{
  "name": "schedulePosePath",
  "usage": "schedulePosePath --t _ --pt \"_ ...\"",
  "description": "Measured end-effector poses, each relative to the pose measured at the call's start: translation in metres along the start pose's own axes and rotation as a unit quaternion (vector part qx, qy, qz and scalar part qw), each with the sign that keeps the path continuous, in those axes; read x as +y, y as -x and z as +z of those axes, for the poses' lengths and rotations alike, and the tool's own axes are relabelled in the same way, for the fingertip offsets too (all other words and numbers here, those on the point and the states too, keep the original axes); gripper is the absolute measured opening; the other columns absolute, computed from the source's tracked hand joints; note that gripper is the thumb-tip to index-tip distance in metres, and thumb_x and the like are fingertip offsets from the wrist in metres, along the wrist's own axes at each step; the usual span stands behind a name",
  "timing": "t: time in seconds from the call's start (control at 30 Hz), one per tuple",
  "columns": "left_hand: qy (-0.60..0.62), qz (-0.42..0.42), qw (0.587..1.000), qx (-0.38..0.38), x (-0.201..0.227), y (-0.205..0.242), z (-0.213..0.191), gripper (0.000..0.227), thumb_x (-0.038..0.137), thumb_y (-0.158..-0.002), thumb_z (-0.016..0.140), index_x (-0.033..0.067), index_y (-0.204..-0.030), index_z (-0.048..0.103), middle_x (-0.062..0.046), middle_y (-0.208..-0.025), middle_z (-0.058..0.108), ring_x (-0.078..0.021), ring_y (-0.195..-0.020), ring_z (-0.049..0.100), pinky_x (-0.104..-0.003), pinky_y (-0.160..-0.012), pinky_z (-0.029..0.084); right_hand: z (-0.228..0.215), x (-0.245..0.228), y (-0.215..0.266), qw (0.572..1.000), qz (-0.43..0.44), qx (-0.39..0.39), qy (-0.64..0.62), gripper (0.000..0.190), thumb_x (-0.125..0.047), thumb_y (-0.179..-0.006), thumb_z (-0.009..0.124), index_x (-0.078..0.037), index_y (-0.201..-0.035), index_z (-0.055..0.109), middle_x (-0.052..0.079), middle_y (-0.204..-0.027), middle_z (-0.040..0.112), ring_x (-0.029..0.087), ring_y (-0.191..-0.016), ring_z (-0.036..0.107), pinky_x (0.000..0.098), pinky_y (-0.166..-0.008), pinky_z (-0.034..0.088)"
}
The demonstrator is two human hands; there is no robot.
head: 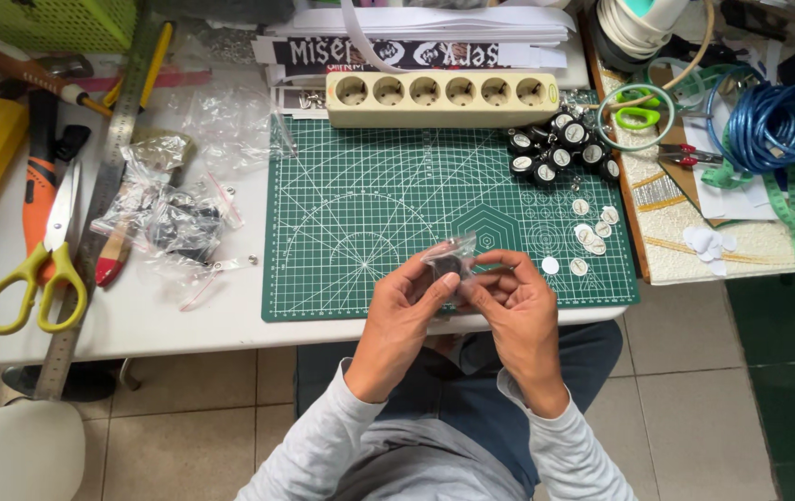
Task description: The person assembles small round keychain components by attaching white circular pieces to black housings. They use pliers to secure the metal ring and repeatedly inspect the assembled units on a green cutting mat.
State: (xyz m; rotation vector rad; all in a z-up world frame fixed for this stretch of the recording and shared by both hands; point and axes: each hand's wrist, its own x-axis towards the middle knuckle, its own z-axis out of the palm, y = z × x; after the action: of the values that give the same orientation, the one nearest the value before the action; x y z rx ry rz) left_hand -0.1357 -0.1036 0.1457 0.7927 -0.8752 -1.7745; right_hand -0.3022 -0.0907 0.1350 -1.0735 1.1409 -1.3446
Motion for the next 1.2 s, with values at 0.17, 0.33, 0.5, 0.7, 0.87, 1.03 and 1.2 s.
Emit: schedulePosePath --t 0.17,0.33,0.5,0.7,0.87,1.03,1.2 --pt "0.005 0.034 0.999 -0.027 -0.006 -0.002 0.002 0.054 0.009 -0.101 0.064 -0.0025 -0.151 0.048 -0.007 -0.127 0.070 -0.0102 -0.115 0.065 -0.024 -0.098 0.053 0.001 0.007 0.003 0.995 -0.028 0.034 0.092 0.011 -0.003 -0.098 0.070 0.002 -0.108 0.067 0.001 -0.091 0.070 0.006 -0.078 0.063 0.0204 -0.068 0.052" --pt "-0.071 0.055 0.996 -0.028 0.004 -0.005 -0.010 0.053 0.007 -0.101 0.064 -0.0033 -0.151 0.049 -0.010 -0.123 0.072 -0.0126 -0.109 0.069 -0.026 -0.096 0.058 -0.011 -0.017 0.004 0.972 -0.076 -0.014 0.224 0.018 -0.010 -0.101 0.066 -0.002 -0.113 0.077 0.002 -0.095 0.062 0.006 -0.076 0.058 0.0206 -0.066 0.046" --pt "-0.266 0.067 0.961 -0.037 0.015 0.001 -0.007 0.053 0.009 -0.096 0.070 0.0066 -0.147 0.056 -0.011 -0.103 0.078 -0.0111 -0.090 0.070 -0.027 -0.081 0.058 -0.010 -0.045 -0.010 0.959 -0.111 -0.005 0.262 0.022 -0.015 -0.095 0.073 -0.005 -0.115 0.074 0.003 -0.108 0.066 0.005 -0.079 0.061 0.0204 -0.066 0.049" --pt "-0.334 0.135 0.931 -0.060 0.033 0.007 -0.002 0.048 0.007 -0.095 0.070 0.0085 -0.142 0.061 -0.010 -0.096 0.079 -0.0107 -0.081 0.072 -0.028 -0.073 0.058 -0.005 -0.057 -0.025 0.959 -0.098 0.003 0.266 0.015 -0.014 -0.099 0.070 -0.002 -0.108 0.073 0.006 -0.106 0.072 0.011 -0.080 0.060 0.0232 -0.069 0.049" --pt "-0.409 0.053 0.911 -0.022 0.039 0.011 -0.012 0.038 0.007 -0.093 0.069 0.0092 -0.130 0.068 -0.012 -0.084 0.078 -0.0179 -0.059 0.063 -0.033 -0.057 0.051 -0.017 -0.063 -0.036 0.989 -0.086 0.029 0.118 0.016 -0.020 -0.110 0.054 -0.005 -0.114 0.057 0.012 -0.103 0.076 0.016 -0.086 0.075 0.0254 -0.071 0.057" --pt "-0.560 0.271 0.771 0.136 0.058 0.016 -0.053 0.041 -0.004 -0.094 0.054 0.0074 -0.132 0.067 -0.014 -0.105 0.070 -0.0243 -0.086 0.066 -0.039 -0.072 0.054 -0.030 -0.068 -0.040 0.993 -0.080 0.041 0.072 0.021 -0.026 -0.112 0.050 -0.005 -0.118 0.051 0.017 -0.103 0.076 0.020 -0.083 0.075 0.0283 -0.070 0.059" --pt "-0.790 0.163 0.511 0.298 0.088 0.013 -0.093 0.049 0.009 -0.091 0.064 0.0051 -0.140 0.063 -0.029 -0.134 0.057 -0.0401 -0.110 0.062 -0.047 -0.082 0.055 -0.032 -0.069 -0.040 0.993 -0.083 0.031 0.073 0.022 -0.027 -0.112 0.050 -0.005 -0.119 0.051 0.017 -0.101 0.075 0.021 -0.083 0.075 0.0290 -0.068 0.059"
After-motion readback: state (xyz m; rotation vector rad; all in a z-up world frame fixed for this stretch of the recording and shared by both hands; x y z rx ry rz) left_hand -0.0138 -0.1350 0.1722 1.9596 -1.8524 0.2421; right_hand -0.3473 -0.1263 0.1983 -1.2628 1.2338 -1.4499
